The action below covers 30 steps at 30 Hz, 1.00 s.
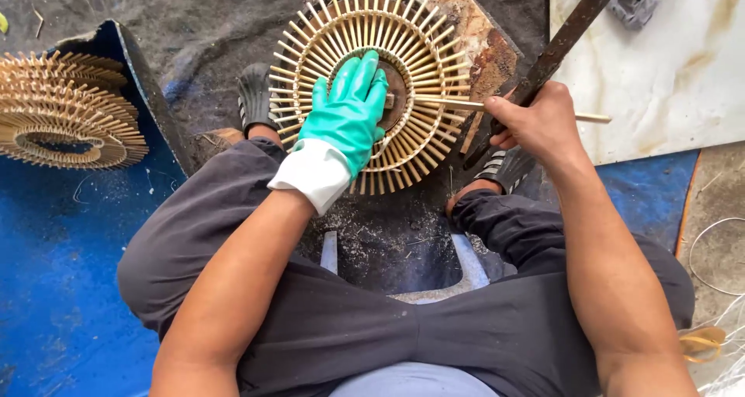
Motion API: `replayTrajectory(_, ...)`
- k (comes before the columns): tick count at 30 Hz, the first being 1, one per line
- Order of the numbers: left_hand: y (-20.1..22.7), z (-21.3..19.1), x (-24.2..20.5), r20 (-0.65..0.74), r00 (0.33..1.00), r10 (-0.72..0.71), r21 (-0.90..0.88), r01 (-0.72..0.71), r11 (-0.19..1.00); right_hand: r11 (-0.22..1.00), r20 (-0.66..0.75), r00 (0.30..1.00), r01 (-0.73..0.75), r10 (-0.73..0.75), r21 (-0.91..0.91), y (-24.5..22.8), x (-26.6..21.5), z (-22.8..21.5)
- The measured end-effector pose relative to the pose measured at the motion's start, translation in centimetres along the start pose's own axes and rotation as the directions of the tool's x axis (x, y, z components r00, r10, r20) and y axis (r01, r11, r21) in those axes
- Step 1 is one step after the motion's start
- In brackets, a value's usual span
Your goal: Manufacturing a circular wooden or bamboo structure by trimming spokes and filing surfaces.
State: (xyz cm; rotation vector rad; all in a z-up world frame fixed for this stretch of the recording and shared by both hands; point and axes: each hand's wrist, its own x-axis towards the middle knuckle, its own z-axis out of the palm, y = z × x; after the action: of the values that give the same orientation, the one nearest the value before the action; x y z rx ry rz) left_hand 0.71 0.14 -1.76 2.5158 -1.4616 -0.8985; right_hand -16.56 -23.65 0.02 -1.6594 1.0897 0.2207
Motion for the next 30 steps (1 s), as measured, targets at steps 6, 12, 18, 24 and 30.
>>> replayTrajectory(6, 0.0, 0.2, -0.6, -0.089, 0.994, -0.065, 0.057, 0.071, 0.996, 0.997, -0.045, 0.997, 0.065, -0.067, -0.028, -0.9, 0.3, -1.0)
replayTrajectory(12, -0.1, -0.8, -0.2, 0.004, 0.995, -0.097, -0.094, 0.097, 0.991, 0.996, -0.046, 0.996, 0.068, -0.071, -0.064, -0.6, 1.2, 0.3)
replayTrajectory(18, -0.8, -0.3, -0.3, -0.072, 0.997, -0.018, -0.021, 0.016, 1.000, 0.993, 0.003, 0.999, 0.045, -0.045, -0.108, -0.6, 1.2, 1.0)
replayTrajectory(24, -1.4, -1.0, -0.7, -0.157, 0.986, 0.059, -0.105, -0.076, 0.992, 1.000, -0.008, 1.000, 0.029, -0.029, 0.009, 0.2, 1.8, -0.8)
replayTrajectory(30, -5.2, 0.4, -1.8, -0.438, 0.884, -0.164, -0.334, 0.009, 0.942, 0.975, -0.167, 0.984, -0.024, 0.062, 0.221, 2.4, 5.8, -1.4)
